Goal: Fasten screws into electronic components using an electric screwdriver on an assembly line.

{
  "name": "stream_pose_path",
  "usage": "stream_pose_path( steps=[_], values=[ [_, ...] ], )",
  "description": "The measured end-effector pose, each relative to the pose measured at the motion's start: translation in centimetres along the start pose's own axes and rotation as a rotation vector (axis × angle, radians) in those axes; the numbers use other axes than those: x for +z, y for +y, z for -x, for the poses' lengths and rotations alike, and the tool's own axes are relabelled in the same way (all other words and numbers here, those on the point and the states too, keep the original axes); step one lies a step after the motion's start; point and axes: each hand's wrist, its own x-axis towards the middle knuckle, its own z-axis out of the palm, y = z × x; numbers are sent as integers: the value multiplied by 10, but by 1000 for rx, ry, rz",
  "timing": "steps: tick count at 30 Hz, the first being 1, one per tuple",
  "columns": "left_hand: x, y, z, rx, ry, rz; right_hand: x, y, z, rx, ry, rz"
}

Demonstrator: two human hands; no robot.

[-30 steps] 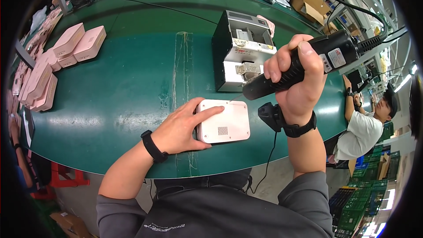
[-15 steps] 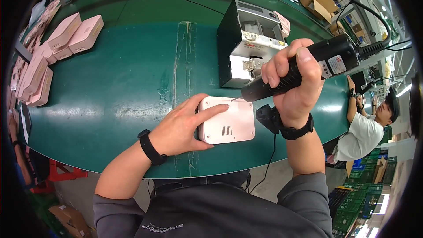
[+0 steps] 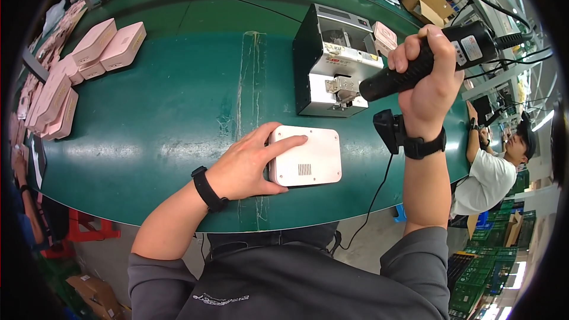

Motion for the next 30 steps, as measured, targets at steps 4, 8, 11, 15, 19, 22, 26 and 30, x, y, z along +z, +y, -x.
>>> stream_pose_path(
  steps=[4,8,11,15,19,22,26,30],
  values=[
    [0,-2,1,-3,6,19,-2,11,-9,15,12,35],
    [0,-2,1,-5,9,14,1,8,4,77,-26,37],
    [1,-3,2,11,24,-6,15,-3,21,98,-99,-29],
    [-1,-1,-1,20,29,3,40,-18,41,90,-218,-167],
    [-1,0,1,5,26,11,56,-15,48,97,-304,-190],
    [0,-1,1,7,28,14,63,-7,52,87,-331,-132],
    [0,-2,2,26,28,33,68,6,58,167,-319,-67],
    [4,-8,2,53,79,49,74,9,57,155,-284,-125]
  ],
)
